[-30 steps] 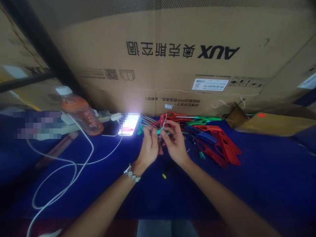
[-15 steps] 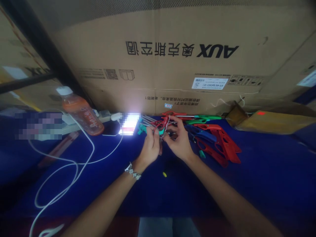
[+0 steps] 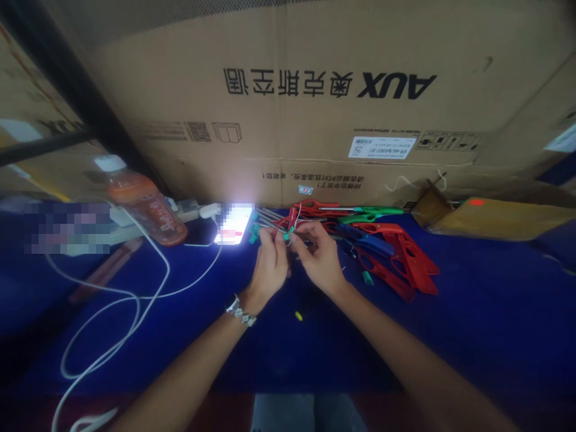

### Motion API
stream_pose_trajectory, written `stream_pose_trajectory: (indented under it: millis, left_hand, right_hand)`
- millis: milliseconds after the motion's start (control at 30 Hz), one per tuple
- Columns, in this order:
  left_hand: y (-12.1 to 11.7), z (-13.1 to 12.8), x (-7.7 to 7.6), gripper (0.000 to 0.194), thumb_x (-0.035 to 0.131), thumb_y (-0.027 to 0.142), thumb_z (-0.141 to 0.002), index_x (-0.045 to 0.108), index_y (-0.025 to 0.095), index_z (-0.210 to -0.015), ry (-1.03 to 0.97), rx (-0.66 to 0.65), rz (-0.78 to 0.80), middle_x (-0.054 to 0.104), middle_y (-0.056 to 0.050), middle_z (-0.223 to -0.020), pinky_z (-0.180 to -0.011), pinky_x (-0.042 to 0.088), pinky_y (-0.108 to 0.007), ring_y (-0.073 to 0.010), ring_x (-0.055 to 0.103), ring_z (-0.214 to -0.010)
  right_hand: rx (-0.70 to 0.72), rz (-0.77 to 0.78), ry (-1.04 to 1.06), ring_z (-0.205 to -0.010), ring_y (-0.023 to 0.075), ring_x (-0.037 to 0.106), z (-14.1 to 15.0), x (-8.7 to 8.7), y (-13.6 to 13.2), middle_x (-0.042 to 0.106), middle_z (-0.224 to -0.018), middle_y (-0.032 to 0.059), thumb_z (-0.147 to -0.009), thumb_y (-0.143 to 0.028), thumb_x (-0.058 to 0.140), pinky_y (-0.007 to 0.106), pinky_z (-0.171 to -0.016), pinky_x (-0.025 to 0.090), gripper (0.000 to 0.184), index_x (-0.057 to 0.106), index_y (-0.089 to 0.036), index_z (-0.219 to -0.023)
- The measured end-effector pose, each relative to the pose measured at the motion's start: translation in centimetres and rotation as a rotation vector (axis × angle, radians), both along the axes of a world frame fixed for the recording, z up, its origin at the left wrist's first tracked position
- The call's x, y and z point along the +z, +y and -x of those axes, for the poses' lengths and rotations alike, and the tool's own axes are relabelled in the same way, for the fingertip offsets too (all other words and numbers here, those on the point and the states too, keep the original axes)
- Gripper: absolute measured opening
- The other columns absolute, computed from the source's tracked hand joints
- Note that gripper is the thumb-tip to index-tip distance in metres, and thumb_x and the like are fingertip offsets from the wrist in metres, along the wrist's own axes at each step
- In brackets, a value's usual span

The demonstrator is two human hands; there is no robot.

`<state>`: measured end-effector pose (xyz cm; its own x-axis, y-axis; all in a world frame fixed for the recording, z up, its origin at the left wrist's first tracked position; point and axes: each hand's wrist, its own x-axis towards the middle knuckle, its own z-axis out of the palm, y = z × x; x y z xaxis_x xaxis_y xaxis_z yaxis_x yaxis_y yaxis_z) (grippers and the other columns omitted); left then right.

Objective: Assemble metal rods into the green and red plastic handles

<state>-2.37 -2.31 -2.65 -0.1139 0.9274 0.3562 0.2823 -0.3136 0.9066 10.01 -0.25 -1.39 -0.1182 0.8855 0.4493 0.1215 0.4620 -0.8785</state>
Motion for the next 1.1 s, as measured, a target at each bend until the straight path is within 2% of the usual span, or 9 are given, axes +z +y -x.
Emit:
stream_pose_trajectory:
  millis: [200,367,500,600,700,867,967,1100]
  left_hand:
    - [-0.2,-0.2,0.1,0.027,0.028,0.051,-0.104,0.031,0.026,-0.094,-0.022,0.019,0.031,0.045,0.010,-0.048,-0.035,0.037,-0.023,-0.0137,0.047,-0.032]
    - [-0.3,-0.2,0.4,0.027,0.030,0.051,-0.103,0.033,0.025,-0.096,-0.024,0.043,0.042,0.048,0.010,-0.049,-0.034,0.038,-0.022,-0.0134,0.049,-0.032]
    - [-0.3,-0.2,0.3,0.027,0.030,0.052,-0.103,0.034,0.025,-0.097,-0.044,0.059,0.036,0.047,0.010,-0.049,-0.035,0.038,-0.023,-0.0134,0.049,-0.033]
    - [-0.2,-0.2,0.2,0.027,0.031,0.052,-0.103,0.034,0.026,-0.095,-0.084,0.036,0.036,0.051,0.009,-0.053,-0.035,0.038,-0.022,-0.0125,0.048,-0.032]
    - [-0.2,-0.3,0.3,0.025,0.032,0.051,-0.102,0.033,0.027,-0.098,-0.164,0.008,0.076,0.055,0.008,-0.059,-0.032,0.036,-0.021,-0.0113,0.047,-0.031]
    - [-0.2,-0.6,0.6,0.028,0.037,0.054,-0.100,0.033,0.026,-0.096,-0.224,-0.028,0.114,0.050,0.011,-0.053,-0.031,0.033,-0.020,-0.0105,0.046,-0.030]
    - [-0.2,-0.6,0.7,0.028,0.038,0.053,-0.100,0.031,0.026,-0.094,-0.207,-0.053,0.091,0.047,0.012,-0.052,-0.031,0.033,-0.020,-0.0104,0.045,-0.030]
    - [-0.3,-0.4,0.8,0.025,0.034,0.050,-0.102,0.031,0.026,-0.095,-0.118,-0.028,0.063,0.045,0.011,-0.048,-0.033,0.035,-0.021,-0.0126,0.046,-0.032]
  right_hand:
    - [0.047,0.103,0.099,-0.061,0.0125,0.060,0.5,-0.1,-0.2,0.065,-0.082,-0.0003,-0.087,-0.043,0.066,0.024,-0.052,0.049,0.022,0.060,-0.022,-0.091]
    - [0.104,0.237,0.376,-0.061,0.0110,0.055,1.3,0.0,0.1,0.062,-0.083,-0.0026,-0.075,-0.047,0.078,0.023,-0.052,0.049,0.038,0.055,-0.024,-0.096]
    - [0.207,0.394,0.394,-0.057,0.0100,0.050,1.4,0.3,0.2,0.054,-0.067,-0.0055,-0.074,-0.051,0.077,0.024,-0.055,0.049,0.036,0.065,-0.021,-0.090]
    - [0.228,0.357,0.339,-0.055,0.0099,0.049,1.2,0.3,0.2,0.050,-0.060,-0.0061,-0.077,-0.054,0.074,0.023,-0.053,0.048,0.035,0.068,-0.020,-0.084]
    - [0.230,0.359,0.292,-0.046,0.0094,0.048,1.1,0.1,0.2,0.049,-0.058,-0.0070,-0.078,-0.060,0.070,0.023,-0.042,0.044,0.042,0.068,-0.020,-0.089]
    - [0.175,0.327,0.263,-0.039,0.0089,0.049,1.2,0.0,0.2,0.049,-0.055,-0.0075,-0.077,-0.063,0.070,0.022,-0.037,0.043,0.045,0.068,-0.019,-0.090]
    - [0.176,0.305,0.291,-0.039,0.0093,0.050,1.3,0.3,0.1,0.053,-0.056,-0.0063,-0.076,-0.061,0.071,0.022,-0.036,0.045,0.042,0.068,-0.021,-0.087]
    - [0.275,0.309,0.332,-0.038,0.0101,0.052,1.4,0.3,0.1,0.060,-0.063,-0.0050,-0.077,-0.058,0.071,0.025,-0.035,0.047,0.040,0.067,-0.022,-0.093]
